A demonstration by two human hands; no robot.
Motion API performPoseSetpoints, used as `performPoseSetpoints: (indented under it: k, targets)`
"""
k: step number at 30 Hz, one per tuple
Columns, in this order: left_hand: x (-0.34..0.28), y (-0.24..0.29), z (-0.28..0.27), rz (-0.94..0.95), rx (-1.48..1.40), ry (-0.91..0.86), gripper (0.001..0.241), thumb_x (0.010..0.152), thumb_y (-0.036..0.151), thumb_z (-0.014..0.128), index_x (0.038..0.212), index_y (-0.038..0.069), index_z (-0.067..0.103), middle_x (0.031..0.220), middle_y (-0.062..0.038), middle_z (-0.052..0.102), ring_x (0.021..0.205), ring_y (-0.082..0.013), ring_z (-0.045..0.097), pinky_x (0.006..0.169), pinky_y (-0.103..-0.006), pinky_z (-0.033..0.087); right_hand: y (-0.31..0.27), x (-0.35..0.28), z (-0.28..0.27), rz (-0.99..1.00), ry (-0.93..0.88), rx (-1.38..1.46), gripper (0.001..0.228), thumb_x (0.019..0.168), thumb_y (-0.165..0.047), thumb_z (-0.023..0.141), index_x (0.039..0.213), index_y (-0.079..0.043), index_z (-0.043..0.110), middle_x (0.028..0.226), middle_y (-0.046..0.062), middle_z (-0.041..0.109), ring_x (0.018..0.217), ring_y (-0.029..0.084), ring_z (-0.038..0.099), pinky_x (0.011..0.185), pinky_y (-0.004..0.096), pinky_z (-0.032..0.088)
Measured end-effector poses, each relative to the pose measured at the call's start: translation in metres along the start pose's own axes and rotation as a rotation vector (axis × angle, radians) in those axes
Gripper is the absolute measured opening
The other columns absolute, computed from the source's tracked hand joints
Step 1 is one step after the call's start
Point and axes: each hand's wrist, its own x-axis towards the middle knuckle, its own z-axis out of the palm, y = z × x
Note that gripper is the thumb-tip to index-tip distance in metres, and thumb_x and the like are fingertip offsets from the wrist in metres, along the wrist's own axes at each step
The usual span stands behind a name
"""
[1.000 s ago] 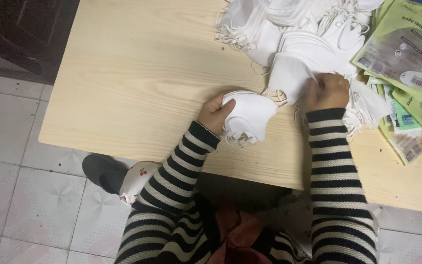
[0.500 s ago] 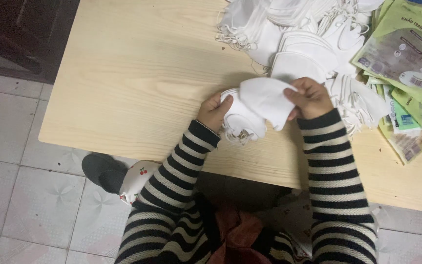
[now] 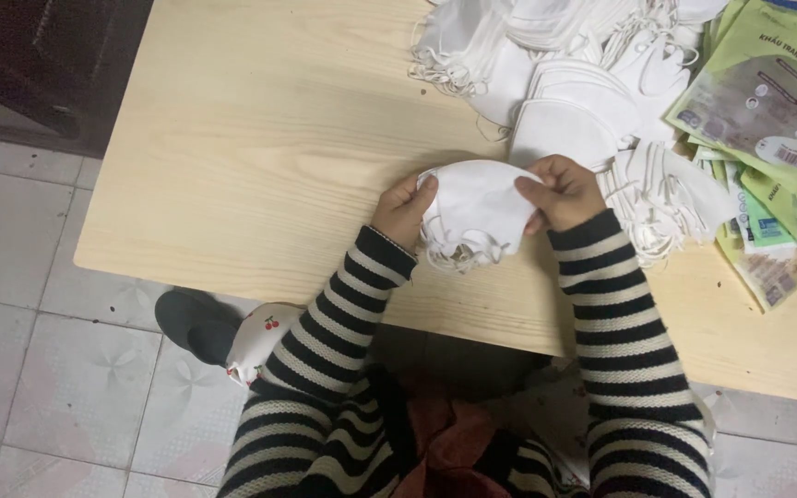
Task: Packaging white face masks into plastic bags by folding and stacking them.
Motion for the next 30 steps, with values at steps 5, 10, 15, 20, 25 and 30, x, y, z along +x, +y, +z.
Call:
performPoseSetpoints:
  k: [5, 10, 15, 20, 25, 30]
  targets:
    - [-0.003, 0.002, 0.002, -0.006, -0.016, -0.025, 0.024, 0.099, 0.021, 0.068, 0.113, 0.002, 0.071, 0.082, -0.011, 0.074, 0.072, -0.0141, 0.072, 0.064, -0.0250, 0.061, 0.001, 0.000, 0.006, 0.057, -0.023, -0.054, 0.020, 0.092, -0.003, 0.074, 0.103, 0.008, 0.060, 0.068, 0.010, 0.057, 0.046, 0.024, 0.066, 0.037, 0.026, 0.060]
    - [-0.001, -0.003, 0.001, 0.011, 0.008, -0.039, 0.021, 0.098, 0.019, 0.069, 0.111, 0.002, 0.071, 0.083, -0.009, 0.074, 0.074, -0.0130, 0.071, 0.064, -0.0248, 0.060, 0.018, 0.025, -0.028, -0.125, 0.159, -0.459, 0.011, 0.100, -0.016, 0.076, 0.105, -0.009, 0.069, 0.084, 0.009, 0.067, 0.070, 0.021, 0.068, 0.055, 0.029, 0.058]
    - [-0.001, -0.005, -0.002, 0.006, 0.006, -0.058, 0.021, 0.097, 0.018, 0.070, 0.111, 0.003, 0.072, 0.086, -0.010, 0.075, 0.076, -0.0142, 0.073, 0.067, -0.0270, 0.062, 0.002, 0.016, -0.044, -0.450, 0.520, -1.309, 0.045, 0.086, -0.011, 0.083, 0.126, -0.003, 0.065, 0.121, 0.017, 0.061, 0.113, 0.038, 0.057, 0.093, 0.046, 0.056]
    - [-0.003, 0.002, 0.004, 0.016, 0.006, -0.043, 0.018, 0.097, 0.016, 0.070, 0.108, 0.001, 0.072, 0.084, -0.010, 0.075, 0.075, -0.0137, 0.072, 0.068, -0.0261, 0.061, 0.014, 0.024, -0.054, -0.262, 0.486, -1.385, 0.059, 0.083, -0.023, 0.086, 0.134, -0.008, 0.061, 0.116, 0.017, 0.063, 0.109, 0.038, 0.058, 0.092, 0.048, 0.049]
    - [-0.006, 0.005, 0.004, 0.010, 0.009, -0.033, 0.018, 0.097, 0.015, 0.069, 0.108, 0.001, 0.072, 0.083, -0.011, 0.075, 0.075, -0.0152, 0.073, 0.068, -0.0268, 0.061, 0.008, 0.022, -0.050, -0.267, 0.501, -1.360, 0.068, 0.082, -0.021, 0.090, 0.139, -0.005, 0.056, 0.125, 0.022, 0.059, 0.116, 0.041, 0.053, 0.097, 0.050, 0.043]
    - [-0.005, 0.003, 0.004, 0.014, 0.015, -0.054, 0.021, 0.096, 0.016, 0.070, 0.109, 0.000, 0.071, 0.083, -0.010, 0.074, 0.075, -0.0148, 0.073, 0.069, -0.0273, 0.061, 0.015, 0.023, -0.053, -0.340, 0.531, -1.396, 0.067, 0.080, -0.021, 0.090, 0.135, -0.006, 0.056, 0.115, 0.022, 0.062, 0.105, 0.040, 0.059, 0.090, 0.048, 0.043]
